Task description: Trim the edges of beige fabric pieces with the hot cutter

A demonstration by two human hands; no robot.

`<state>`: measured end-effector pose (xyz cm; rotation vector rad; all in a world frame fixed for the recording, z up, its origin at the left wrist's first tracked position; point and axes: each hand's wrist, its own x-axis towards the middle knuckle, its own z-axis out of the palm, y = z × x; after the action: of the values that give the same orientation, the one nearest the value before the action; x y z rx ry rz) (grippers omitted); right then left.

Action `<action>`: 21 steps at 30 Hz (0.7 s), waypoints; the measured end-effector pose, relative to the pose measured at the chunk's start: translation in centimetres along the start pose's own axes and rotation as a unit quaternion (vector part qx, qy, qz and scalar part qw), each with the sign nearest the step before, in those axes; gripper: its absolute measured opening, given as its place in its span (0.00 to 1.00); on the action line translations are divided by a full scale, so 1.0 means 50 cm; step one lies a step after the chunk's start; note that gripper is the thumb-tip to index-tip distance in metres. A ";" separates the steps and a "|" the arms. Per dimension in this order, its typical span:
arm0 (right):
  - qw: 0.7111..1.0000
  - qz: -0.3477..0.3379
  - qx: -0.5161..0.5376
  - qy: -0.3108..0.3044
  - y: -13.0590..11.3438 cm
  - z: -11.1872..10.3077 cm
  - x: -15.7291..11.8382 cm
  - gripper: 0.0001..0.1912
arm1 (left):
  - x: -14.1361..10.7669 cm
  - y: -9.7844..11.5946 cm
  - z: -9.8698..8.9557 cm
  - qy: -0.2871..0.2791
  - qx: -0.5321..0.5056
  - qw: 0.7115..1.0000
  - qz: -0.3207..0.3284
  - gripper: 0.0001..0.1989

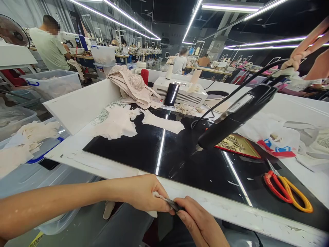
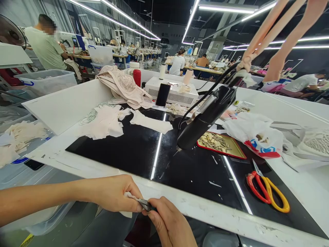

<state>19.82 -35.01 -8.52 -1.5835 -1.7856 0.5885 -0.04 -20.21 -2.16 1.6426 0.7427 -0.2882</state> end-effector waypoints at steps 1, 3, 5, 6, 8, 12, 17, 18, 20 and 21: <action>1.000 0.002 0.010 -0.008 -0.001 0.001 0.002 0.23 | 0.000 0.000 0.000 0.000 0.001 1.000 -0.002 0.14; 0.999 0.007 0.030 -0.028 -0.003 0.003 0.005 0.23 | 0.001 0.000 0.001 -0.002 0.007 1.000 -0.008 0.14; 0.998 0.012 0.042 -0.047 -0.005 0.003 0.007 0.23 | 0.000 0.002 0.001 -0.003 0.016 1.000 -0.008 0.14; 0.997 0.015 0.046 -0.054 -0.005 0.003 0.007 0.22 | -0.001 0.003 0.001 -0.004 0.018 1.000 -0.008 0.14; 0.997 0.023 0.049 -0.057 -0.005 0.004 0.006 0.22 | -0.004 0.008 0.000 -0.010 0.013 1.000 -0.007 0.14; 0.997 0.025 0.054 -0.041 0.000 0.009 0.003 0.24 | -0.007 0.016 -0.001 -0.020 0.002 1.000 -0.019 0.14; 0.997 0.017 0.057 -0.041 0.003 0.011 0.006 0.25 | -0.004 0.010 0.002 -0.016 0.010 1.000 -0.017 0.14; 0.997 0.014 0.055 -0.043 0.003 0.011 0.006 0.25 | -0.003 0.007 0.003 -0.017 0.009 1.000 -0.015 0.14; 0.998 0.004 0.045 -0.038 0.003 0.011 -0.001 0.25 | -0.001 0.000 0.007 -0.026 0.004 1.000 -0.009 0.15; 0.999 -0.001 0.032 -0.026 0.005 0.010 -0.007 0.25 | 0.000 -0.004 0.009 -0.033 0.002 0.999 -0.004 0.15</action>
<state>19.65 -35.25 -9.09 -1.5354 -1.7880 0.6866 -0.07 -20.64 -2.42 1.6267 0.6988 -0.3473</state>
